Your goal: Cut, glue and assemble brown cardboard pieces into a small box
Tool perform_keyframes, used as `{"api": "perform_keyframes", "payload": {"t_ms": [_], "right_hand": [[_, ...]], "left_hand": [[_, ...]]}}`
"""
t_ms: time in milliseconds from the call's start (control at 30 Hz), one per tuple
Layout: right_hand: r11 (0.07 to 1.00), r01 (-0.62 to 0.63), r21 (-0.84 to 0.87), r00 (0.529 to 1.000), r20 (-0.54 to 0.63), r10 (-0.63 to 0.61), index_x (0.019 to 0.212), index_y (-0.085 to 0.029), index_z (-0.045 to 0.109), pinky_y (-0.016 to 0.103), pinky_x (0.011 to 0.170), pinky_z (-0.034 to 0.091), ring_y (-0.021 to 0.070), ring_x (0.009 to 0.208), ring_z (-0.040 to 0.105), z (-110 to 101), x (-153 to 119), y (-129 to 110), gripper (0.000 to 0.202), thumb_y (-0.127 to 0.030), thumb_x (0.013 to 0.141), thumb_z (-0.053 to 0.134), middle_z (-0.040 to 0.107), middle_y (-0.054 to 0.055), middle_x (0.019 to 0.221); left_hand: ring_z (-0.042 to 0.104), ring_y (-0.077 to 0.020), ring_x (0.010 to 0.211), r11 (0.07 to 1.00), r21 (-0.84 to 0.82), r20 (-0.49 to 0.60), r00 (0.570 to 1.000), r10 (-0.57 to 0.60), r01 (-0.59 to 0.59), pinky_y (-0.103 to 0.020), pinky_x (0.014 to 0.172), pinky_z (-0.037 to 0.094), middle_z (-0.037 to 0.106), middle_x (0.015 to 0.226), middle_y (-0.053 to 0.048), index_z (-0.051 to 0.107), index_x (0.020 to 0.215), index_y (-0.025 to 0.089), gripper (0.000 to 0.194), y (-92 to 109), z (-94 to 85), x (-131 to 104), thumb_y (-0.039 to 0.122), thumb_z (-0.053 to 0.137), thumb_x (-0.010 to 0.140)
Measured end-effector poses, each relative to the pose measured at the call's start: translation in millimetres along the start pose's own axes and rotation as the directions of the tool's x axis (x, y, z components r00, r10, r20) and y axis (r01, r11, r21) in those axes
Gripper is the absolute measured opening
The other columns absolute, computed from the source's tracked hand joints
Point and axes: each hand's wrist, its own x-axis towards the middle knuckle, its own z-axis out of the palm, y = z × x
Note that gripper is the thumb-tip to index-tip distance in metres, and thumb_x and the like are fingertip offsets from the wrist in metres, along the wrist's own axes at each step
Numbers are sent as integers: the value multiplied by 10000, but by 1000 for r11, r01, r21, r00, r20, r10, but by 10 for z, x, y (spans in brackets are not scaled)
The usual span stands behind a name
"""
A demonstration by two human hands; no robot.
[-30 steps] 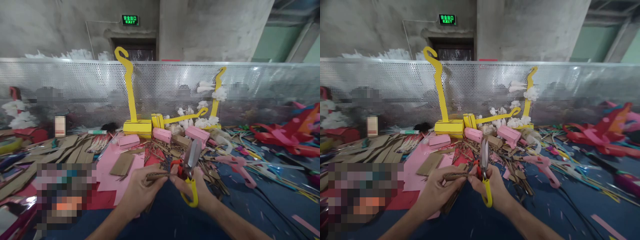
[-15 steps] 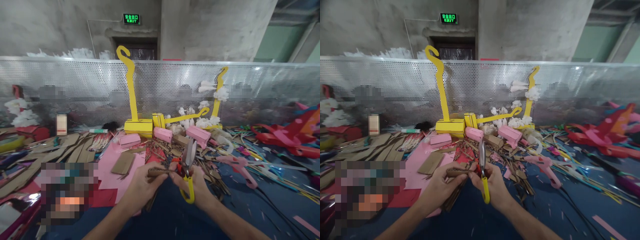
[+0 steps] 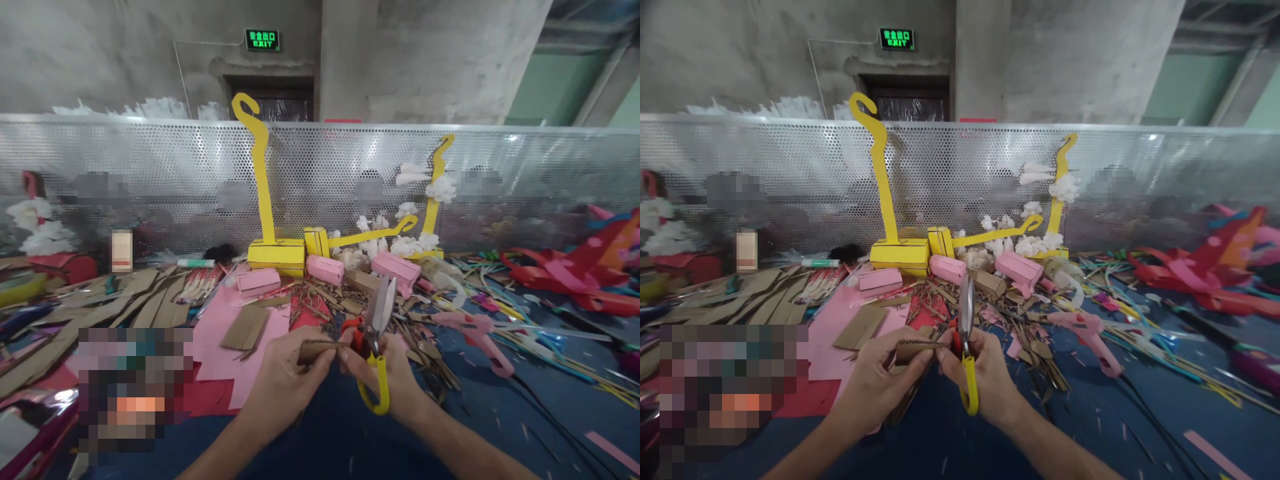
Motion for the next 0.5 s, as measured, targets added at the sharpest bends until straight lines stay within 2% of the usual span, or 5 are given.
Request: {"api": "perform_keyframes", "payload": {"t_ms": [133, 267, 400, 500], "right_hand": [[998, -48, 34, 997, -60, 50, 759, -179, 637, 224, 495, 387, 117, 539, 486, 51, 1, 31, 305, -390, 713, 854, 580, -22, 602], [996, -53, 66, 994, -89, 58, 791, -182, 641, 248, 534, 427, 140, 570, 533, 100, 23, 26, 343, -413, 684, 870, 595, -16, 621], [993, -55, 101, 995, -81, 63, 812, -186, 637, 275, 593, 465, 152, 611, 556, 78, 51, 41, 342, -416, 700, 864, 611, -7, 680], [998, -59, 18, 995, -75, 60, 823, -190, 623, 275, 584, 446, 159, 632, 549, -17, 79, 62, 348, -452, 733, 833, 610, 3, 705]], "left_hand": [[723, -162, 817, 1000, -3, -5, 1000, -12, 12, -220, 725, 568, 763, 900, -37, 712, 936, 184, 125, -34, 38, -15, 238, 600, 949], [722, -171, 829, 999, 39, -66, 998, -22, 25, -237, 744, 571, 756, 904, -37, 721, 934, 188, 121, -68, 52, -13, 237, 611, 941], [726, -168, 837, 998, -9, -103, 993, -56, 55, -235, 739, 582, 756, 911, -32, 696, 967, 195, 106, -73, 20, 13, 250, 609, 943], [727, -171, 876, 1000, -27, -180, 984, 8, -13, -247, 779, 591, 749, 929, -31, 667, 981, 197, 79, -68, -49, 63, 236, 642, 917]]}}
